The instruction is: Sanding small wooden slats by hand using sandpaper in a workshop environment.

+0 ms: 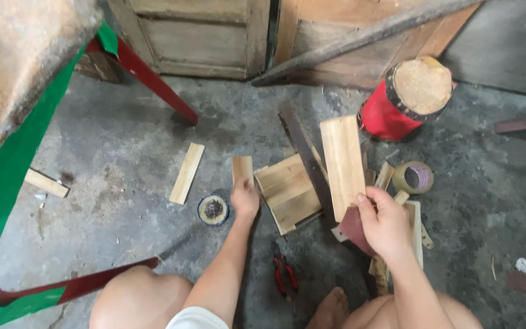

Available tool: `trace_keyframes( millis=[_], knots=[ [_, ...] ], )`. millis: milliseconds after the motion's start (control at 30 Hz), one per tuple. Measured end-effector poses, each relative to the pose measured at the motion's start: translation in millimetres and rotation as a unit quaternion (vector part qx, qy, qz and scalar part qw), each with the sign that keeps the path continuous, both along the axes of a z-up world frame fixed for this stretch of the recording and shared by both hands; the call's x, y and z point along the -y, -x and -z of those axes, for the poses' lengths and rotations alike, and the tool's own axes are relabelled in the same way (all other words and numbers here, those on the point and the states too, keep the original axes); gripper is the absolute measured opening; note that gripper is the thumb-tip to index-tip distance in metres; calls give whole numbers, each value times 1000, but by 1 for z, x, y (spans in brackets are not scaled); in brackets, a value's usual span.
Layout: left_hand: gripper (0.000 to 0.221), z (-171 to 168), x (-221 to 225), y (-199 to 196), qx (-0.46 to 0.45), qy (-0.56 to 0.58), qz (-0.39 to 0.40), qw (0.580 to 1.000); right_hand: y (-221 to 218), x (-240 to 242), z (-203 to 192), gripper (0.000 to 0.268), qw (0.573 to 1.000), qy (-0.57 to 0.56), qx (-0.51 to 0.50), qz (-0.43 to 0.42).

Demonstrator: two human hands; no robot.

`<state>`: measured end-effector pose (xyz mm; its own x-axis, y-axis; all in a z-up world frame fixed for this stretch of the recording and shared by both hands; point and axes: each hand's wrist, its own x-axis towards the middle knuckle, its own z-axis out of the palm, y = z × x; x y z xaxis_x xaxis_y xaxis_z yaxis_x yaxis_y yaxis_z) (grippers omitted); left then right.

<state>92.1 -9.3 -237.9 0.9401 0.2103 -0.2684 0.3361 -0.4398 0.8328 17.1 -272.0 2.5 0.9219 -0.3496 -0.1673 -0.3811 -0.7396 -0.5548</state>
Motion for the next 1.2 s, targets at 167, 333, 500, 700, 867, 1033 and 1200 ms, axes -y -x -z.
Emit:
trace_keyframes(
  millis=[167,333,500,700,867,1033,1200],
  knots=[
    [62,60,-10,22,-105,-227,-23,968,-5,-6,11,24,1000,13,-6,-9],
    [101,101,-14,31,-160,-319,-4,934,-9,-7,13,18,999,-11,25,-26],
    [46,67,-29,1,-260,-189,-77,944,-17,-2,16,17,997,-27,40,-55],
    [61,-109,-17,-25,-94,198,-169,961,-28,-8,2,22,940,-339,44,-24],
    [20,-173,23,-5,-118,532,-52,837,-23,-11,25,24,899,-435,28,-48],
    [31,-221,29,29,-166,613,36,772,-7,-20,7,19,876,-473,48,-85],
    [26,-240,20,61,-195,618,69,758,10,-27,-11,20,869,-482,54,-94]
  ],
)
